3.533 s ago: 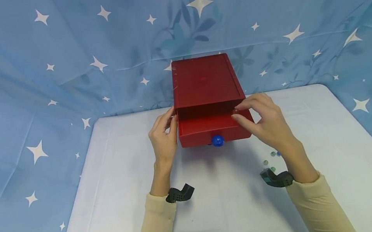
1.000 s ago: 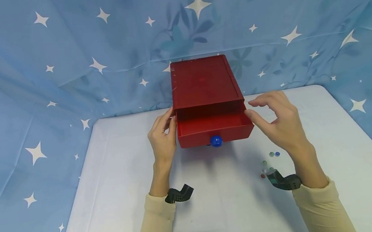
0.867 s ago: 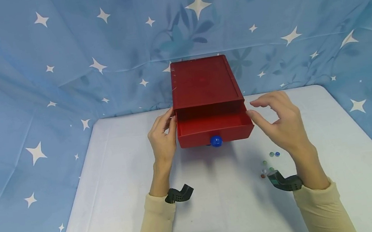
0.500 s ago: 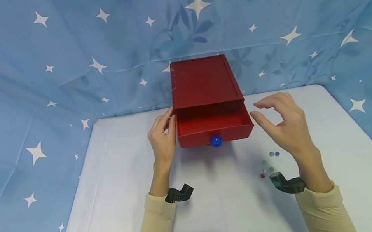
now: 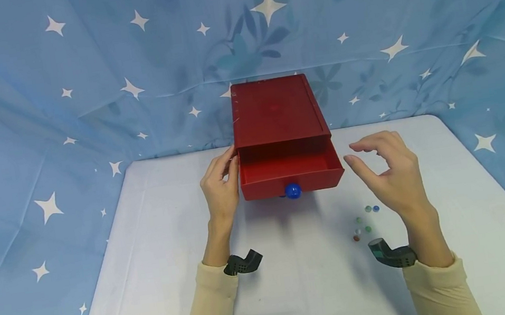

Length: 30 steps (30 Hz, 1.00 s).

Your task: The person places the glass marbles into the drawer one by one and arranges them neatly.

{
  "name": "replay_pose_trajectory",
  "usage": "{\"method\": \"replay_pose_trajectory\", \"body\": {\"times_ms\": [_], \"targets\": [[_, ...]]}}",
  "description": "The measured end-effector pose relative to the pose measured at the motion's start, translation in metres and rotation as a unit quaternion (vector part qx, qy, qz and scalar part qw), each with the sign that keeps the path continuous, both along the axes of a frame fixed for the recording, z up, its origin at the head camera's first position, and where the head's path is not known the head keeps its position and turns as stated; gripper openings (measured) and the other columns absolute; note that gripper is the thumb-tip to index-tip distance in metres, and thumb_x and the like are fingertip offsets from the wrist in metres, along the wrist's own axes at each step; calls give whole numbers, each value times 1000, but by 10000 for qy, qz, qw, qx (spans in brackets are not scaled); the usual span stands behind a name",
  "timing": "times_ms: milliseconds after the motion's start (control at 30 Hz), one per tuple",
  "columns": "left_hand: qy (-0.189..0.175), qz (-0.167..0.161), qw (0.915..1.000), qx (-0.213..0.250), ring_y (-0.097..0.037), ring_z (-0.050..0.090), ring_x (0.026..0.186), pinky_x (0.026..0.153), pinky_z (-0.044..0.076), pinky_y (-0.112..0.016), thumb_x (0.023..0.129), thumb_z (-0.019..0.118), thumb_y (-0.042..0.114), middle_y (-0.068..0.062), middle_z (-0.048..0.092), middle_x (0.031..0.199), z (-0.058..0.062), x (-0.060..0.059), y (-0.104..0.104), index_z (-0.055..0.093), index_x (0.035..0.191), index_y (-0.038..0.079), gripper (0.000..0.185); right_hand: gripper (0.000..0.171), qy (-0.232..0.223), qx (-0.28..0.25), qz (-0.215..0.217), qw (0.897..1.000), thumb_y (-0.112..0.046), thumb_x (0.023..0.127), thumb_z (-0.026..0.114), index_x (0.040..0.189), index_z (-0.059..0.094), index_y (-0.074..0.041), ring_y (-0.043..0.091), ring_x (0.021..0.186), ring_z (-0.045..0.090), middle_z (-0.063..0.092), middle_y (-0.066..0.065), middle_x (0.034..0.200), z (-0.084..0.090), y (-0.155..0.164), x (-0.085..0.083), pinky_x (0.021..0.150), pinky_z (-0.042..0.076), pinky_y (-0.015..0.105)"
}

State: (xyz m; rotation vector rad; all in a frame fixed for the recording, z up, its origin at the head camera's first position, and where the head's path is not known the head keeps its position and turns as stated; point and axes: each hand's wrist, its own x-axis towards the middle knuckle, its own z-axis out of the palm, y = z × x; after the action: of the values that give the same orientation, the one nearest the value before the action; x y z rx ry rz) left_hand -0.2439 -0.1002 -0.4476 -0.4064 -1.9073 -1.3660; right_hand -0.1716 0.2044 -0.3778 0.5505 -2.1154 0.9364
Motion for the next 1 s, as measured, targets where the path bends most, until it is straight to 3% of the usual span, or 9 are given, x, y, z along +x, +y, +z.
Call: {"method": "replay_pose_trajectory", "body": {"times_ms": [333,533,1000], "targets": [[40,105,9999,-7,-24,74,89,81,63,-36,94,68,5,-14,75,108,-1,-1,1,71,122,2,29,29,122,-96,116,9998,-17,85,74,104,72,5,2,108,53,69,20,101,-6,6,3,89,41,14],[53,96,9999,18,-27,74,89,80,63,-40,92,69,2,-17,74,108,0,-1,2,71,122,0,30,28,-3,-85,55,9999,-9,81,75,105,72,5,1,108,53,69,20,102,-10,8,6,90,41,14],[-16,49,10000,-14,-24,74,90,83,62,-31,97,65,12,-13,74,110,1,1,1,71,125,5,29,31,-264,32,-226,9994,-1,75,78,105,72,3,4,106,54,70,18,103,-24,16,15,90,40,10]]}}
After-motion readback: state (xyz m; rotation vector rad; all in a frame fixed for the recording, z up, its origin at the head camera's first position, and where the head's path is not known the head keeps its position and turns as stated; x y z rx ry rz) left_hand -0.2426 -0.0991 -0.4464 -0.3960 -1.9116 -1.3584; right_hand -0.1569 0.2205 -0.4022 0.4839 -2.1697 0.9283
